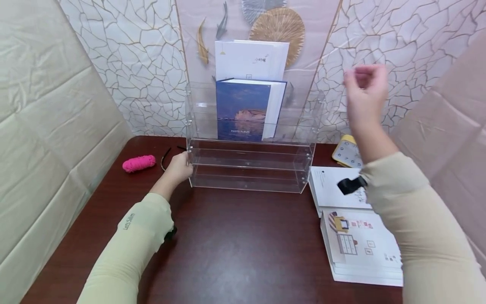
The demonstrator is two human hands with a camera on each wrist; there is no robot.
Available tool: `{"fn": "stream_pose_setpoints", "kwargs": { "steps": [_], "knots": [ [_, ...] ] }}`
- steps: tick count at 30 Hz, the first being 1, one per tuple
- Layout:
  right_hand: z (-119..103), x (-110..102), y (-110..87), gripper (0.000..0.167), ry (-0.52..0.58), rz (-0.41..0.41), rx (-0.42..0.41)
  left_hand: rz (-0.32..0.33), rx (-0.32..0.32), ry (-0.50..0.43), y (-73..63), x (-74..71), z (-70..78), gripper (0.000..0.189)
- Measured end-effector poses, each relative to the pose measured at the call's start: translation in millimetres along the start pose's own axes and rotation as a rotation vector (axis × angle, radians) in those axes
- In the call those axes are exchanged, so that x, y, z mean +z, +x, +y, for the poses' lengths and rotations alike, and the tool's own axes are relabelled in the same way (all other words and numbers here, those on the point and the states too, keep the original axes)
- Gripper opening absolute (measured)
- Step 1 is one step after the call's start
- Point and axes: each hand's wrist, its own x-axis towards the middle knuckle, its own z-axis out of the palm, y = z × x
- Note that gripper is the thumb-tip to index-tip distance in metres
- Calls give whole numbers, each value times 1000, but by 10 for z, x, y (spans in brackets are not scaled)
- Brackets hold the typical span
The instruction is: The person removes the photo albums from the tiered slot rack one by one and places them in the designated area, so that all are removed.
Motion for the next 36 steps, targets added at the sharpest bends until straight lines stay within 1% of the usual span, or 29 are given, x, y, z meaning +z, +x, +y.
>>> {"fn": "stream_pose_setpoints", "kwargs": {
  "steps": [3,6,10,13,15,18,21,23,25,29,31,33,36],
  "knots": [
    [206,309,-21,25,-162,-77,-15,3,10,4,4,10,-3,29],
    [421,544,-121,34,-279,-149,-30,-5,11,4,-5,18,-2,28],
    [608,766,-247,50,-362,-219,-36,-10,5,2,-16,26,-11,28],
    [679,877,-308,61,-381,-246,-28,-10,3,6,-21,28,-17,27],
    [698,927,-330,67,-396,-234,-16,-11,2,7,-21,26,-16,25],
    [725,973,-336,73,-390,-196,-7,-14,2,8,-20,17,-10,23],
    [751,1005,-327,75,-366,-168,-24,-15,7,13,-11,4,-5,23],
    [762,1025,-322,74,-375,-163,-29,-14,7,15,-2,-4,-3,22],
    [770,1049,-327,71,-393,-183,-27,-8,9,19,3,-16,-3,21],
    [783,1089,-352,65,-482,-227,-33,10,12,29,1,-33,1,19],
    [792,1101,-369,64,-509,-234,-44,13,14,33,-2,-34,0,20],
    [804,1111,-388,64,-518,-240,-47,11,12,31,-4,-28,0,20],
    [818,1117,-401,64,-499,-244,-51,15,21,28,0,-18,1,20]
  ]
}}
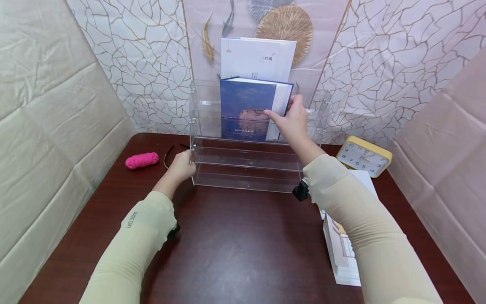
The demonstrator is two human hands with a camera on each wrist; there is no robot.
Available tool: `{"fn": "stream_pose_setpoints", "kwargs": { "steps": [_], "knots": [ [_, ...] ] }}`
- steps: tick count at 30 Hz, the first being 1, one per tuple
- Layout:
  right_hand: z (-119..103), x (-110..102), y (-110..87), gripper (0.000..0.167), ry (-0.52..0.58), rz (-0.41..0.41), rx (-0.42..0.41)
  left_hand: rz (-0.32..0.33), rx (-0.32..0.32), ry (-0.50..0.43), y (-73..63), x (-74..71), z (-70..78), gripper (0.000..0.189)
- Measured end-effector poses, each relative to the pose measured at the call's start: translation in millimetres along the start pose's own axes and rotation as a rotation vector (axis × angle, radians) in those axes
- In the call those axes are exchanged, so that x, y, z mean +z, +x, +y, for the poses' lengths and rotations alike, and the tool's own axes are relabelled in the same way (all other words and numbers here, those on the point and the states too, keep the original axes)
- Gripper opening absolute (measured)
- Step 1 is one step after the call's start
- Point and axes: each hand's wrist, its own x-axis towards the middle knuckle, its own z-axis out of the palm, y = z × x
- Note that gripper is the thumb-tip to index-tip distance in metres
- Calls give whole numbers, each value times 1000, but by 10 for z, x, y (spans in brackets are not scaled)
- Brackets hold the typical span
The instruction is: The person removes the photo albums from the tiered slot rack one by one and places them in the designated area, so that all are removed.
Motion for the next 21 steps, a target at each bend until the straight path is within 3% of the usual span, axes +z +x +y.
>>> {"fn": "stream_pose_setpoints", "kwargs": {
  "steps": [8,14,21],
  "knots": [
    [-90,3,56,64,-7,-61,55,6,15,0,3,3,-14,14],
    [-285,-16,148,68,-101,-131,78,-3,11,-5,4,13,-21,14],
    [-549,20,295,68,-114,-188,17,-6,17,-2,15,-9,-27,12]
  ]
}}
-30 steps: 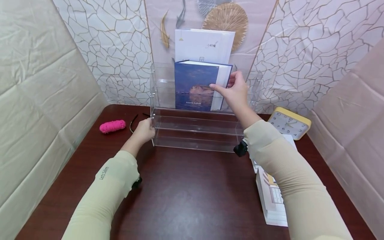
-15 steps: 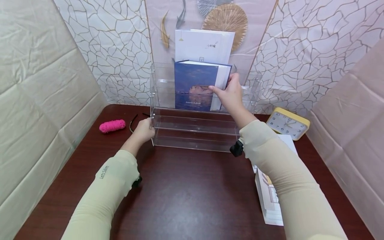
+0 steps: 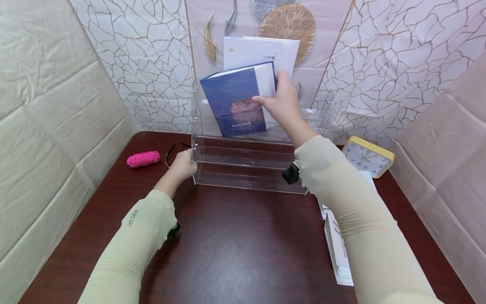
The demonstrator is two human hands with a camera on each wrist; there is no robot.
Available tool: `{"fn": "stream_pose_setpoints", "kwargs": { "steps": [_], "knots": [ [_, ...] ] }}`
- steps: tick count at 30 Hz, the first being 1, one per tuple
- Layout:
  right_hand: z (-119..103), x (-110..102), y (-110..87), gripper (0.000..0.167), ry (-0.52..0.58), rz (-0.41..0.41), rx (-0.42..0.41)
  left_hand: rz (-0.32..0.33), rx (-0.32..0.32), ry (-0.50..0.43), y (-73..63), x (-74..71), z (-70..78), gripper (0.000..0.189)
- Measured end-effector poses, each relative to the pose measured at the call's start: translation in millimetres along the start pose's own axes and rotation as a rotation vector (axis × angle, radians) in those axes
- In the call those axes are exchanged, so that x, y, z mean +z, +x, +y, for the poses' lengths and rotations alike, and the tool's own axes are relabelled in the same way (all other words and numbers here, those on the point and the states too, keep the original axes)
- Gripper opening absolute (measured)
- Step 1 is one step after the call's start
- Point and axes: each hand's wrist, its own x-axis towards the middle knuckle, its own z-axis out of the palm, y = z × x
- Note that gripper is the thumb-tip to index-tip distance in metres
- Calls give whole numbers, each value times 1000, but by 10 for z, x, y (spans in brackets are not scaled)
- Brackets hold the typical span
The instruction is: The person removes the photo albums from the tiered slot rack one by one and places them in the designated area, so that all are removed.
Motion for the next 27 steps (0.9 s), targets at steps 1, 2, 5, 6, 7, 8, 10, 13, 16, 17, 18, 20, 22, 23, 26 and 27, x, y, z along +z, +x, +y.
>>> {"fn": "stream_pose_setpoints", "kwargs": {
  "steps": [1,2,5,6,7,8,10,13,16,17,18,20,22,23,26,27],
  "knots": [
    [-24,-7,16,67,-7,-8,-2,-3,1,-7,5,-2,1,13],
    [-44,-15,29,66,-21,-17,0,-5,1,-11,7,-3,1,14],
    [-81,-34,51,64,-36,-39,20,-6,-2,-11,18,-2,0,16],
    [-85,-37,55,63,-47,-43,25,-7,-3,-8,18,-3,-1,15],
    [-88,-37,57,63,-48,-44,25,-5,-4,-7,18,-2,-1,15],
    [-91,-36,60,63,-46,-44,28,-1,-4,-3,16,-2,-2,14],
    [-92,-36,66,63,-31,-34,25,-2,-6,3,11,-2,-3,12],
    [-92,-57,87,60,-4,2,5,-4,1,1,3,1,-1,12],
    [-91,-124,114,59,47,34,-8,-1,-2,3,-7,5,11,12],
    [-90,-153,123,58,66,41,-11,3,-2,3,-10,5,14,12],
    [-87,-186,131,58,93,47,-15,8,2,4,-12,7,14,11],
    [-80,-261,144,56,138,59,-13,20,13,11,-10,12,14,11],
    [-71,-338,154,55,170,67,-8,31,27,16,-8,17,10,10],
    [-66,-375,160,54,185,74,-12,37,31,18,-8,17,8,10],
    [-58,-468,179,52,208,89,-14,39,25,21,-6,16,2,9],
    [-58,-492,183,51,218,95,-15,36,20,19,-6,14,1,8]
  ]
}}
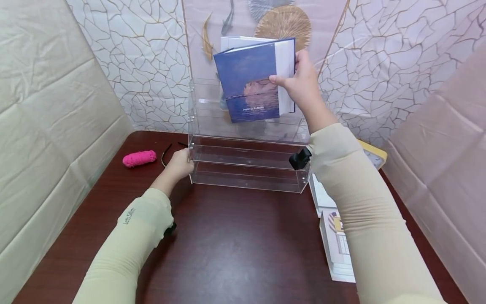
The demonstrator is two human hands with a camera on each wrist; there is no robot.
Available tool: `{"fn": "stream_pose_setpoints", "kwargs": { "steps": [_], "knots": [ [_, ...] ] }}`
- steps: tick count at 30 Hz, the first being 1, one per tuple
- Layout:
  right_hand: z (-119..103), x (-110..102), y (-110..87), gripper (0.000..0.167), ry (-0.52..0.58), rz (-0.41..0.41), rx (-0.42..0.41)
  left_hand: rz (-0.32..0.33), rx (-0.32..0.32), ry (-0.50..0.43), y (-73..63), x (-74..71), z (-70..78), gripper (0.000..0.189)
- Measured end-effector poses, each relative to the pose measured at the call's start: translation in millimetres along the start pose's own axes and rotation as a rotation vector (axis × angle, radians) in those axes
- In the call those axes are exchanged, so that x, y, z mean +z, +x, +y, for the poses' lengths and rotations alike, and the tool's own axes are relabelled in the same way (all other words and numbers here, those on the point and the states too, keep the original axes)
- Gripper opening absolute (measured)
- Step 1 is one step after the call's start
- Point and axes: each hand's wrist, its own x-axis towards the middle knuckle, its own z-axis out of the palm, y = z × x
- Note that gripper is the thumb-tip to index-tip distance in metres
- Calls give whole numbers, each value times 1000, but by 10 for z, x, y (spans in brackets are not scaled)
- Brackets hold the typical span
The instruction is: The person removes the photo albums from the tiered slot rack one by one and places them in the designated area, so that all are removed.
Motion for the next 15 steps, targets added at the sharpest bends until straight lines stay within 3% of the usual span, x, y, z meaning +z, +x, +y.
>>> {"fn": "stream_pose_setpoints", "kwargs": {
  "steps": [9,15],
  "knots": [
    [-42,-191,-21,46,255,75,-87,-9,10,-3,-5,-3,-22,24],
    [-124,-486,-227,46,452,171,-74,-6,8,-2,-5,10,13,25]
  ]
}}
